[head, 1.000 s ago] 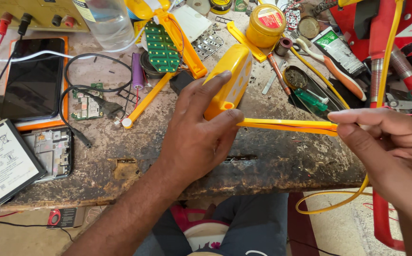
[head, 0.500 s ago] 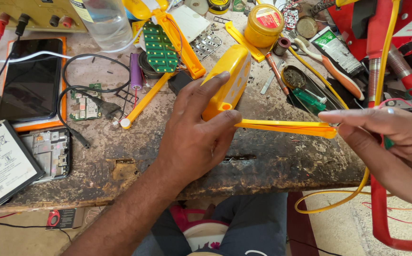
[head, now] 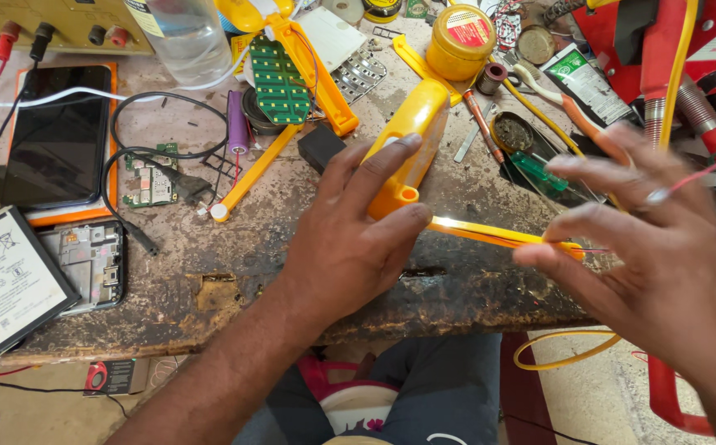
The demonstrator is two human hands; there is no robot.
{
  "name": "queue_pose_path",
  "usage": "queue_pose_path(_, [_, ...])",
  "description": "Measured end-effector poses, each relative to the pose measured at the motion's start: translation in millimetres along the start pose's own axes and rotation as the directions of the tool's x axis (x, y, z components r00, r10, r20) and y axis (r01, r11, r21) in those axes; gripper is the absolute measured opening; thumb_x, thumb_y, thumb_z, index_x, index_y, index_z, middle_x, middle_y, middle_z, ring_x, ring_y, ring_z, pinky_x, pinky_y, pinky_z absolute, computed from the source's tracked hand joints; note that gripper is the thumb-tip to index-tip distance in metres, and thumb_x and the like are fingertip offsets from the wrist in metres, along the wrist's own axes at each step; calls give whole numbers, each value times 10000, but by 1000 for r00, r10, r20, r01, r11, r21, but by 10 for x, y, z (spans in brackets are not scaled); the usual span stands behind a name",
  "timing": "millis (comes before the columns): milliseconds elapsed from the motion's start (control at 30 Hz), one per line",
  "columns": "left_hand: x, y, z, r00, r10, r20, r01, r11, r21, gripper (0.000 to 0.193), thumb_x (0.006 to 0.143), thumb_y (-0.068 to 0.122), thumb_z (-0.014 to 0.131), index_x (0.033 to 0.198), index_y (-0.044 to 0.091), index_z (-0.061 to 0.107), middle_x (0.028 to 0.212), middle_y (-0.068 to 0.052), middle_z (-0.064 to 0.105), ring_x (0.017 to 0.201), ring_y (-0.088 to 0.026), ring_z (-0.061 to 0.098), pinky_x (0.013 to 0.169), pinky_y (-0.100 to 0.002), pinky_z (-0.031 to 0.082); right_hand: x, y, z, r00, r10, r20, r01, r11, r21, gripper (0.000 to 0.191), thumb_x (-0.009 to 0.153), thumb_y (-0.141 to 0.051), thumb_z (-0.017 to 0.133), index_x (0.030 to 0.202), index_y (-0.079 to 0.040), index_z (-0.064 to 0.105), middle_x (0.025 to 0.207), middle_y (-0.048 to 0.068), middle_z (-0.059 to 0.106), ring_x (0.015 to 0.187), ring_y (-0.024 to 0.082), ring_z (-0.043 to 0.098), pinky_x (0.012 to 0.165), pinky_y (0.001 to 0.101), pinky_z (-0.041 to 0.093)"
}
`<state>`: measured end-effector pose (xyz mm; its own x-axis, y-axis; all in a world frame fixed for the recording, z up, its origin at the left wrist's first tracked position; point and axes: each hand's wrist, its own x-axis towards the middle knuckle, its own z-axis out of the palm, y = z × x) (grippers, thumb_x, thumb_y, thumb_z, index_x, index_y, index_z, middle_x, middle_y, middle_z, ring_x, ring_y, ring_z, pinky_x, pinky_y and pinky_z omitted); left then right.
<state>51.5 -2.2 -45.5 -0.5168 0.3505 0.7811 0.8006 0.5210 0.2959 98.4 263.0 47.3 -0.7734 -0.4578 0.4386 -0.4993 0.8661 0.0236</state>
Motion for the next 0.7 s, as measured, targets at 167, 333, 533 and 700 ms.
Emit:
queue_pose_path(167, [-8, 22, 9, 999, 36, 31, -38, 997, 68, 298, 785, 126, 793, 1070, 159, 714, 1540, -132, 482, 1394, -442, 474, 1112, -499, 510, 22, -149, 67, 769, 540, 342, -597, 798, 84, 247, 816, -293, 832, 1041, -191, 823, 904, 0, 789, 673, 201, 696, 605, 395, 556])
queue_pose_path(333, [-20, 44, 13, 995, 81, 53, -87, 989, 118, 249, 841, 143, 766, 1085, 162, 715, 1532, -131, 484, 1382, -425, 490, 1049, -467, 559, 50, -192, 117, 966, 199, 167, -220, 969, 117, 241, 760, -216, 771, 992, -161, 808, 813, 57, 768, 671, 223, 700, 619, 360, 549])
queue_pose_path(533, [-7, 47, 19, 996, 82, 44, -86, 991, 103, 239, 859, 130, 749, 1093, 150, 710, 1537, -135, 482, 1390, -423, 494, 1049, -446, 574, 20, -176, 143, 892, 323, 317, -312, 946, -86, 225, 853, -355, 787, 1056, -258, 803, 758, 42, 753, 635, 219, 702, 640, 366, 544])
queue_pose_path(700, [-7, 49, 3, 996, 73, 55, -79, 991, 111, 231, 846, 133, 744, 1073, 152, 706, 1525, -135, 486, 1370, -429, 497, 1026, -459, 571, 2, -181, 109, 955, 156, 253, -180, 981, 73, 327, 879, -246, 717, 1200, -276, 772, 840, 48, 765, 658, 181, 709, 620, 320, 546])
